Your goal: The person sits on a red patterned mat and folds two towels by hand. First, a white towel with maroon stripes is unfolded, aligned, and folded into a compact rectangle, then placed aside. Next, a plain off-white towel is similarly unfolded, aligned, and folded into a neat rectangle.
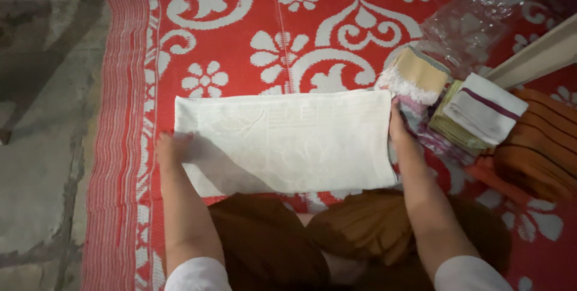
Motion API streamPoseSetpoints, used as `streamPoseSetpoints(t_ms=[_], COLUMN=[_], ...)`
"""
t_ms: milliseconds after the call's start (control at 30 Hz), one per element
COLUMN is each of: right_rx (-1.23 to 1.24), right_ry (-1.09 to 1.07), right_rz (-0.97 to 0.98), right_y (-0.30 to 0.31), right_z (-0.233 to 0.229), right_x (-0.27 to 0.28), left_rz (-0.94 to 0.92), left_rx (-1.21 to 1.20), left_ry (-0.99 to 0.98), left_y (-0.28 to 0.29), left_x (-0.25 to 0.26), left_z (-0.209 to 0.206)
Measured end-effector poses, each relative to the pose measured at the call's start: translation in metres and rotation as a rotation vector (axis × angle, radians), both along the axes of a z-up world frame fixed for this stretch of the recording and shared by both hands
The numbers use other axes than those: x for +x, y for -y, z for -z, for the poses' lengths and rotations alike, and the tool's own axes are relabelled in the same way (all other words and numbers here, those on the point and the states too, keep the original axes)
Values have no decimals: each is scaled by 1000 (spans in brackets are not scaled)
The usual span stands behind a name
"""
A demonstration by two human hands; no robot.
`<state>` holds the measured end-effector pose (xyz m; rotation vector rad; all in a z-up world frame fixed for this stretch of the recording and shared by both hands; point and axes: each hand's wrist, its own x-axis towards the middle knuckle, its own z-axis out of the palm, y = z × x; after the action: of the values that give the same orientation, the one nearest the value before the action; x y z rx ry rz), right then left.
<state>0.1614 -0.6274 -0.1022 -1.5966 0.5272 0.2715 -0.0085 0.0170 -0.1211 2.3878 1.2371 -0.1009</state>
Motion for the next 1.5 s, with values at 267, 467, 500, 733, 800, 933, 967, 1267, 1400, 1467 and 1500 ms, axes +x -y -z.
streamPoseSetpoints(t_ms=[267,467,500,733,800,933,967,1267,1400,1467,1500], right_rx=[-969,-1326,-1357,-1219,-1174,-1110,-1100,-587,-1105,-1062,-1034], right_ry=[496,257,227,166,180,280,310,-60,131,438,487], right_rz=[-327,-301,-311,-308,-324,-353,-362,-742,-279,-194,-182], right_y=[-17,-4,-1,10,19,26,28,10,20,38,44], right_z=[9,32,34,35,29,13,10,13,21,23,24], right_x=[7,3,6,56,75,99,101,58,54,43,37], left_rz=[137,-83,-66,7,-33,22,44,124,300,250,228], left_rx=[90,169,181,141,68,98,102,107,-104,-145,-157], left_ry=[104,57,43,-31,-162,-27,0,104,16,115,171], left_y=[-3,6,8,-6,-9,-10,-9,-11,5,23,29], left_x=[12,1,-1,-1,4,4,5,8,22,31,32], left_z=[1,2,5,14,12,10,8,14,19,22,21])
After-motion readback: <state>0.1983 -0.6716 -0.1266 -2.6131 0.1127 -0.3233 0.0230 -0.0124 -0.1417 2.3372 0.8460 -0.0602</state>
